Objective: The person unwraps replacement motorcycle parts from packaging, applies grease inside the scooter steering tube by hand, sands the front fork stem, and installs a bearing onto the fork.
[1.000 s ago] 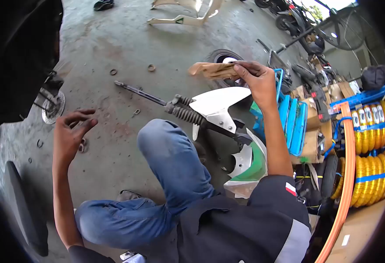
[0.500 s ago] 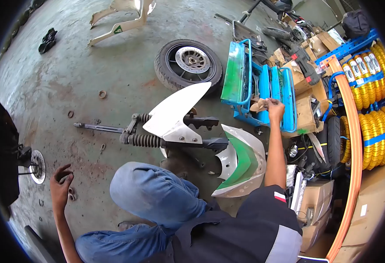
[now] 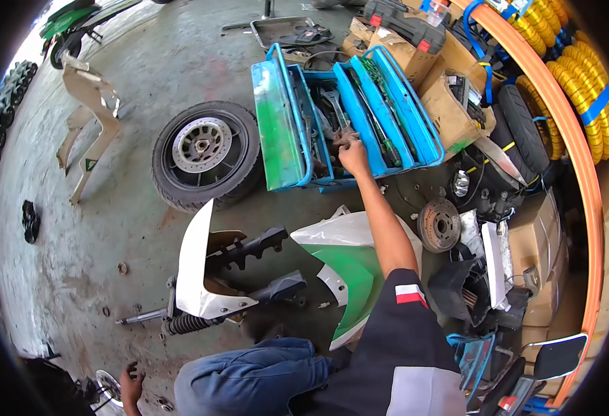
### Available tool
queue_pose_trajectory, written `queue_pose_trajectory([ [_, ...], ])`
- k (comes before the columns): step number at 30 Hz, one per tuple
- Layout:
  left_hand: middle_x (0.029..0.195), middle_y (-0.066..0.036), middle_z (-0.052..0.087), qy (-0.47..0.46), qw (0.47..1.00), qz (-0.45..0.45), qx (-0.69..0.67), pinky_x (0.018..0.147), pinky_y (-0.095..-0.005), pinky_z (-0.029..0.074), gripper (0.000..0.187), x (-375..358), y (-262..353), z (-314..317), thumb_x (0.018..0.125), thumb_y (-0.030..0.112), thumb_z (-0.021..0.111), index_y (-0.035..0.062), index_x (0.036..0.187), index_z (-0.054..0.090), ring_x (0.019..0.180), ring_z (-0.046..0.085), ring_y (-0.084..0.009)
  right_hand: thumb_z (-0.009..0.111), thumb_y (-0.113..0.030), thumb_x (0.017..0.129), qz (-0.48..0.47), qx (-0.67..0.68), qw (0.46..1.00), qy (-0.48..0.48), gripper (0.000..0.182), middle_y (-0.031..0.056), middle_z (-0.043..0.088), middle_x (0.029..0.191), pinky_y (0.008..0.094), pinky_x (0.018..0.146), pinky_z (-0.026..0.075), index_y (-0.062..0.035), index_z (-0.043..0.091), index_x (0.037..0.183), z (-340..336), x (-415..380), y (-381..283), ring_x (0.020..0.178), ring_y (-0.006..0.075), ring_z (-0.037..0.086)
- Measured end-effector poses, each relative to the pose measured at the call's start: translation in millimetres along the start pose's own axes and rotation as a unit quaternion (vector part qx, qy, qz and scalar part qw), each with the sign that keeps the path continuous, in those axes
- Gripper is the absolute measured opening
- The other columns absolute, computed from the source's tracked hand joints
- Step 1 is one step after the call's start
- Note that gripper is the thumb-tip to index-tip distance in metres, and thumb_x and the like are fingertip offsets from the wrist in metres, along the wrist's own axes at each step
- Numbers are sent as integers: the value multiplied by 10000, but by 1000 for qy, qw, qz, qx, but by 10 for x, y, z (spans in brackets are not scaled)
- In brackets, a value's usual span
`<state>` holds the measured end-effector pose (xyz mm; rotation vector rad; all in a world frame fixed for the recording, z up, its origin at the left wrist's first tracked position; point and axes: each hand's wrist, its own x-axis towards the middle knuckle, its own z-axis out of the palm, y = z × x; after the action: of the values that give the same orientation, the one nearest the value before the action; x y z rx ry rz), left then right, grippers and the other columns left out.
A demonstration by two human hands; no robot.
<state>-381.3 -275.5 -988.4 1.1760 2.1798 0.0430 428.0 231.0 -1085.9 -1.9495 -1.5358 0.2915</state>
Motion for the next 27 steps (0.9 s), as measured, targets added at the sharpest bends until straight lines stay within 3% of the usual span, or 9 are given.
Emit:
queue_pose_trajectory([
  [2,1134,-199,696,-18,999,3,29,805,-394,562,492,261,-339,31,831,124,774,40,1297,638,957,698,-303,623,-103,879,14,-8,1000,-13,408,245,682,1207,465,1021,495,35,624,1262,244,61,132,1180,430,618],
  [3,1236,-176,688,-82,992,24,92,908,-427,516,533,278,-155,-65,930,329,749,111,1388,584,1085,656,-332,625,-111,889,18,5,1000,-7,453,239,666,1245,468,1051,473,24,587,1320,342,48,135,1222,430,593],
  [5,1169,-188,691,-110,989,20,96,880,-417,520,466,301,3,-127,956,233,711,68,1373,581,1039,654,-295,614,-131,920,-44,37,996,71,510,230,638,1301,469,1095,434,5,518,1401,555,150,223,1266,440,554],
  [7,1132,-148,693,-116,991,44,50,853,-366,522,441,519,-370,-157,957,205,706,72,1361,590,989,635,-240,591,-143,957,-36,74,992,95,446,232,638,1308,466,1076,448,3,548,1376,651,365,230,1256,428,568],
  [11,1105,-128,692,-101,991,-25,85,769,-334,522,441,367,291,-464,970,210,688,103,1385,587,915,634,-203,575,-107,952,16,273,952,138,333,275,652,1241,468,1017,480,47,628,1243,553,792,-95,1193,424,601],
  [15,1118,-129,692,-118,991,-59,28,677,-314,505,462,440,461,-570,978,221,679,118,1415,573,903,631,-167,566,-78,915,-3,217,962,166,313,289,668,1198,477,988,497,57,660,1181,760,1006,37,1150,447,621],
  [17,1095,-125,695,-114,992,-47,36,645,-310,504,462,450,453,-541,978,214,675,122,1419,570,851,637,-162,586,-88,889,84,245,966,-11,293,301,674,1162,490,967,516,67,687,1116,890,1091,211,1104,469,637],
  [22,936,-97,690,-96,991,-87,30,490,-308,497,433,222,859,-478,991,160,627,128,1419,573,550,603,-155,508,-90,974,87,-26,994,-58,262,278,647,1211,486,921,567,30,704,1100,1459,1210,446,1099,414,672],
  [27,832,-48,641,-101,994,-37,-28,444,-276,455,407,295,3,-426,988,178,627,90,1384,602,557,564,-108,464,-149,1021,142,-169,965,-142,375,254,596,1279,491,878,589,16,504,1356,1160,1172,192,1129,419,663],
])
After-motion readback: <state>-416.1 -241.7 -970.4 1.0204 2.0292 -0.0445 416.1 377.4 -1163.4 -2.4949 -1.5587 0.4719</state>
